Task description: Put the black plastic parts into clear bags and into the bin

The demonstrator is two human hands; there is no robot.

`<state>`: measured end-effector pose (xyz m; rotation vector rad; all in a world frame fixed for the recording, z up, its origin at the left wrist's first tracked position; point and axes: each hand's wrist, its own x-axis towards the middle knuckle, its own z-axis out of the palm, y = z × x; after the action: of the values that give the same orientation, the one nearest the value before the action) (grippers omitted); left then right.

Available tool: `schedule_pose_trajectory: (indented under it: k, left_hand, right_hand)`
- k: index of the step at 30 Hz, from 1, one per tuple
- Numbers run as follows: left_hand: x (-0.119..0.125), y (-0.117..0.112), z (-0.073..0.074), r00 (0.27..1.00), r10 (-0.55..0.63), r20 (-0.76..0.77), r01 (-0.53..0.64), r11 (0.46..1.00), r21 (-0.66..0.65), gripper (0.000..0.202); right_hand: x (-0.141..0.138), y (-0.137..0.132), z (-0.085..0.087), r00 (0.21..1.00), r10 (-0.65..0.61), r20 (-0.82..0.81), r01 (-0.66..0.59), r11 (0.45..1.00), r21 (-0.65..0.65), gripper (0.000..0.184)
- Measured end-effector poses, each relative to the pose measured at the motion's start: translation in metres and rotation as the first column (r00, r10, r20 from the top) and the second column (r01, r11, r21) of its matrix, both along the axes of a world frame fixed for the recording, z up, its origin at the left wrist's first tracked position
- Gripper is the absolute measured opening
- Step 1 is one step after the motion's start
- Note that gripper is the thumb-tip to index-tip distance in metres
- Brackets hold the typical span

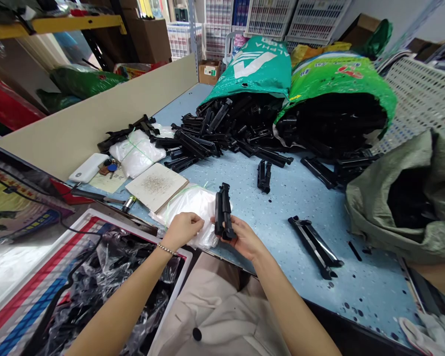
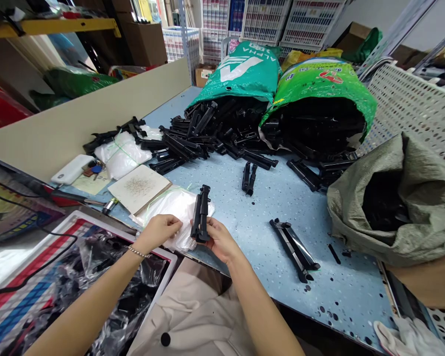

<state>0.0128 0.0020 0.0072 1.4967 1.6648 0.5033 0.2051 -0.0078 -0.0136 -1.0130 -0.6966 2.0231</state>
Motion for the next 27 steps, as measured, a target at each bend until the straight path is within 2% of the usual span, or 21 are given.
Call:
schedule_pose_trajectory:
  k: [3,7,10,13,15,17,18,20,22,24,25,27]
  left_hand:
    - [-0.005,0.003,-0.005,0.997,0.017,0.079,-0.015,0.999,-0.029,0.013]
    - [-0.009,0.004,-0.006,0.983,0.035,0.182,-0.028,0.999,-0.043,0.017]
    - [-0.006,0.002,-0.008,0.969,0.048,0.243,-0.039,0.998,-0.044,0.018]
    - [-0.002,0.000,-0.013,0.966,0.018,0.257,-0.023,1.000,0.019,0.013]
    - [-0.001,0.000,-0.016,0.973,0.007,0.229,-0.030,0.995,0.096,0.008]
    - [-0.004,-0.002,-0.016,0.991,-0.021,0.134,-0.014,0.967,0.256,0.009]
    - [-0.006,-0.003,-0.015,0.997,-0.052,0.053,0.030,0.934,0.356,0.014]
    - [-0.009,-0.004,-0.011,0.978,-0.137,-0.159,0.200,0.841,0.502,0.026]
    - [-0.011,-0.005,-0.010,0.934,-0.189,-0.303,0.327,0.795,0.511,0.031]
    - [-0.010,-0.003,-0.012,0.929,-0.190,-0.317,0.330,0.812,0.481,0.031]
    - [-0.010,-0.001,-0.014,0.940,-0.184,-0.286,0.306,0.826,0.474,0.031]
    - [-0.012,0.004,-0.020,0.963,-0.191,-0.190,0.261,0.841,0.474,0.035]
  right_hand:
    - [-0.001,0.001,-0.002,1.000,-0.010,-0.003,0.009,1.000,-0.021,0.033]
    - [0.004,-0.002,-0.002,0.999,-0.034,-0.032,0.033,0.999,-0.041,0.033]
    - [0.011,-0.010,0.004,0.990,-0.074,-0.124,0.070,0.997,-0.037,0.030]
    - [0.010,-0.017,0.011,0.973,-0.076,-0.219,0.071,0.997,-0.027,0.027]
    - [0.005,-0.020,0.012,0.980,-0.044,-0.196,0.042,0.999,-0.014,0.030]
    - [-0.002,-0.019,0.010,0.991,-0.031,-0.132,0.029,0.999,-0.012,0.035]
    - [-0.004,-0.019,0.008,0.994,-0.033,-0.106,0.032,0.999,-0.013,0.036]
    - [-0.007,-0.018,0.005,0.995,-0.054,-0.082,0.054,0.999,-0.003,0.034]
    - [-0.004,-0.021,0.004,0.990,-0.099,-0.099,0.101,0.995,0.020,0.030]
    - [0.003,-0.030,0.003,0.979,-0.112,-0.171,0.112,0.994,-0.011,0.027]
    - [0.007,-0.037,0.001,0.971,-0.087,-0.222,0.077,0.996,-0.051,0.028]
    - [0.013,-0.051,-0.008,0.943,0.016,-0.332,-0.068,0.987,-0.146,0.032]
